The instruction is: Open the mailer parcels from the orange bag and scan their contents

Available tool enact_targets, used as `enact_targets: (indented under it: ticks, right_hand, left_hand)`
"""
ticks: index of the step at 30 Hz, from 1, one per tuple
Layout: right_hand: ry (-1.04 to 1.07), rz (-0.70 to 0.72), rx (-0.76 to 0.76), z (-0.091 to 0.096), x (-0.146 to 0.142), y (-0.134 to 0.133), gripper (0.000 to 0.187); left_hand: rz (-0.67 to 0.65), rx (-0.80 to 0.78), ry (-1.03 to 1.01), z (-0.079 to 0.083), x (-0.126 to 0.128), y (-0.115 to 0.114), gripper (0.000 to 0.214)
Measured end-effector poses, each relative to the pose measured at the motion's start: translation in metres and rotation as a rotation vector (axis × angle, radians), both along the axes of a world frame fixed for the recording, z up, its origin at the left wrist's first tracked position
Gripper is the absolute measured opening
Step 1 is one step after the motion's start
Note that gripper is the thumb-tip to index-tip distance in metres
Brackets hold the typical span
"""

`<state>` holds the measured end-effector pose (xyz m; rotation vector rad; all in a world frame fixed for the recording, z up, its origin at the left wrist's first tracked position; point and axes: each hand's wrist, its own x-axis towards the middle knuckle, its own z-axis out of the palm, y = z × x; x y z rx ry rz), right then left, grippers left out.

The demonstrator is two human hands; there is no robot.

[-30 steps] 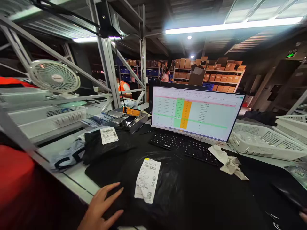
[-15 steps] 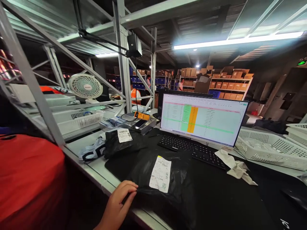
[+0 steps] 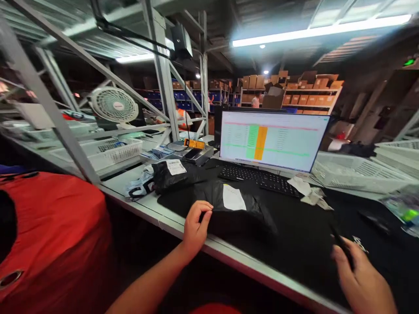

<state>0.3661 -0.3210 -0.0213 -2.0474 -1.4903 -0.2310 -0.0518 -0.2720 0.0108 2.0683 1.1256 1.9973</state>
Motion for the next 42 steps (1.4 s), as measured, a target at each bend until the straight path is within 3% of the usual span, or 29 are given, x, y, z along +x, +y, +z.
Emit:
enact_targets:
  ticks: [3, 7, 11, 14, 17, 21, 24, 28, 31, 34, 36, 39, 41, 42]
  right_hand:
    - [0.097, 0.229, 0.052, 0.014, -0.055, -0.018, 0.046]
    - [-0.203, 0.532, 0.217, 0.031, -0.125, -0.034, 0.03]
    - [-0.515, 0.585, 0.339, 0.038, -0.179, -0.039, 0.053]
    - [-0.648, 0.564, 0.349, 0.041, -0.199, -0.033, 0.057]
    - [-0.764, 0.479, 0.295, 0.044, -0.183, -0.021, 0.058]
    - [-0.781, 0.128, 0.076, 0.036, -0.101, -0.009, 0.057]
    - [-0.61, -0.139, -0.148, 0.023, -0.03, -0.007, 0.045]
    - [-0.344, -0.286, -0.199, 0.008, 0.027, -0.001, 0.042]
    - [-0.212, -0.255, -0.246, 0.002, 0.037, 0.021, 0.043]
    - [-0.195, -0.181, -0.247, 0.001, 0.029, 0.053, 0.045]
    - [-0.197, -0.158, -0.247, 0.003, 0.019, 0.074, 0.044]
    - [-0.204, -0.14, -0.243, 0.009, 0.004, 0.099, 0.039]
    - [-0.223, -0.127, -0.222, 0.016, -0.006, 0.107, 0.034]
    - [-0.236, -0.112, -0.198, 0.02, -0.013, 0.108, 0.032]
  left_hand:
    - [-0.047, -0.033, -0.045, 0.004, 0.003, 0.0, 0.01]
    - [-0.093, -0.053, -0.04, 0.006, 0.008, -0.002, 0.012]
    - [-0.094, -0.058, -0.054, 0.007, 0.015, -0.005, 0.012]
    - [-0.113, -0.058, -0.037, 0.008, 0.016, -0.006, 0.013]
    - [-0.131, -0.047, -0.033, 0.006, 0.015, -0.006, 0.013]
    - [-0.161, -0.068, -0.059, -0.002, 0.013, -0.005, 0.013]
    - [-0.177, -0.097, -0.051, -0.007, 0.014, -0.002, 0.013]
    - [-0.151, -0.18, 0.018, -0.006, 0.014, 0.003, 0.015]
    - [-0.099, -0.213, 0.19, 0.0, 0.015, 0.004, 0.011]
    - [0.021, -0.168, 0.442, 0.01, 0.021, 0.001, 0.046]
    - [0.076, -0.146, 0.655, 0.018, 0.028, -0.001, 0.053]
    - [0.098, -0.192, 0.953, 0.028, 0.035, 0.0, 0.024]
    - [0.044, -0.264, 1.016, 0.033, 0.035, 0.006, 0.003]
    - [0.001, -0.305, 0.99, 0.035, 0.033, 0.011, 0.009]
